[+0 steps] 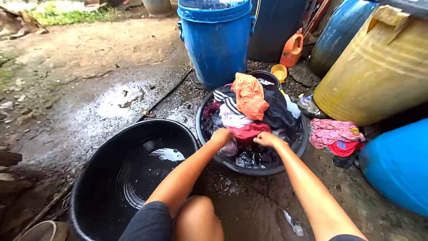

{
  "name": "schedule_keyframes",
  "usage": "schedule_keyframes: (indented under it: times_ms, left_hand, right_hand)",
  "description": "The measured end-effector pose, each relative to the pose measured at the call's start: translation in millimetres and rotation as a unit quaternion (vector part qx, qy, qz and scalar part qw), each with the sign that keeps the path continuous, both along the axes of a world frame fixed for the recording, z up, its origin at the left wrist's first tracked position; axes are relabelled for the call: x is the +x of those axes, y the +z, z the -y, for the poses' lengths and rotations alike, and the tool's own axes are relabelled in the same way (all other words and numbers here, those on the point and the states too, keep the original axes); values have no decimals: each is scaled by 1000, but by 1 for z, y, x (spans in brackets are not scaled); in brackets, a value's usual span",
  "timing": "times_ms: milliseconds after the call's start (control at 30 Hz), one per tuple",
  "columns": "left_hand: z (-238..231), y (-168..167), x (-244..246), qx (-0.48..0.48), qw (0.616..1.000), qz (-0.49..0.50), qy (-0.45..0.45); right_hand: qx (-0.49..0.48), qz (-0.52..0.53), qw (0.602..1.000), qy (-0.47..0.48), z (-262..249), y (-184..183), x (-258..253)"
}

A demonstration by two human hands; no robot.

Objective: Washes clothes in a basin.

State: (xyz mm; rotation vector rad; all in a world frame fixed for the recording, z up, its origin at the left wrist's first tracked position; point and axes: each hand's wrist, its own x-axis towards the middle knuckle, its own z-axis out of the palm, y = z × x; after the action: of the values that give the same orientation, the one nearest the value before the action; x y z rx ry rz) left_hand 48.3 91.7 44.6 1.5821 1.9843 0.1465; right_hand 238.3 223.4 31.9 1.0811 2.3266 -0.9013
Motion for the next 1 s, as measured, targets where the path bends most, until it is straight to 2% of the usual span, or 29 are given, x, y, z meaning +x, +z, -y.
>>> schedule_keyframes:
  times_ms: [67, 100, 167, 200, 267, 333, 400, 500, 533, 600, 667, 700, 767, 833, 1000]
  left_hand:
    - [9, 18, -8, 93, 995, 34, 24]
    - [11, 26, -12, 136, 989, 55, 20]
    - [12, 43, -14, 193, 974, 114, 11]
    - [12, 51, -12, 215, 965, 152, 14]
    - [12, 67, -6, 279, 931, 232, 40]
    - [13, 89, -4, 316, 907, 274, 44]
    - [20, 109, -13, 252, 938, 238, 19]
    - [24, 108, -33, 48, 992, 119, -20]
    - [20, 95, -36, 7, 997, 73, -29]
    - [11, 44, -30, -7, 998, -2, -54]
    - [4, -14, -12, -14, 992, -43, -122]
    - [3, -35, -2, -48, 984, -59, -159]
    - [2, -63, 11, -111, 968, -94, -202]
    - [-2, -78, 14, -148, 963, -110, -194]
    - [-25, -80, 43, -278, 952, -111, -67]
  right_hand:
    - [-15, -84, 996, -37, 1, 7, 2]
    - [-14, -167, 984, -63, 4, 7, 2]
    - [-26, -373, 921, -107, 12, 5, -3]
    - [-72, -432, 893, -104, 18, 8, -7]
    - [-131, -480, 866, -48, 28, 16, -13]
    - [-101, -521, 847, -28, 27, 23, -14]
    - [-55, -566, 821, -44, 11, 37, -6]
    - [-31, -580, 810, -81, -7, 48, 18]
    - [-14, -561, 823, -84, -7, 41, 23]
    - [19, -460, 888, -14, -3, 16, 29]
    - [16, -263, 957, 123, 4, -18, 24]
    - [14, -158, 970, 185, 11, -34, 20]
    - [16, -25, 974, 227, 25, -56, 15]
    - [26, 24, 975, 218, 32, -68, 10]
    - [49, 117, 983, 136, 56, -78, -14]
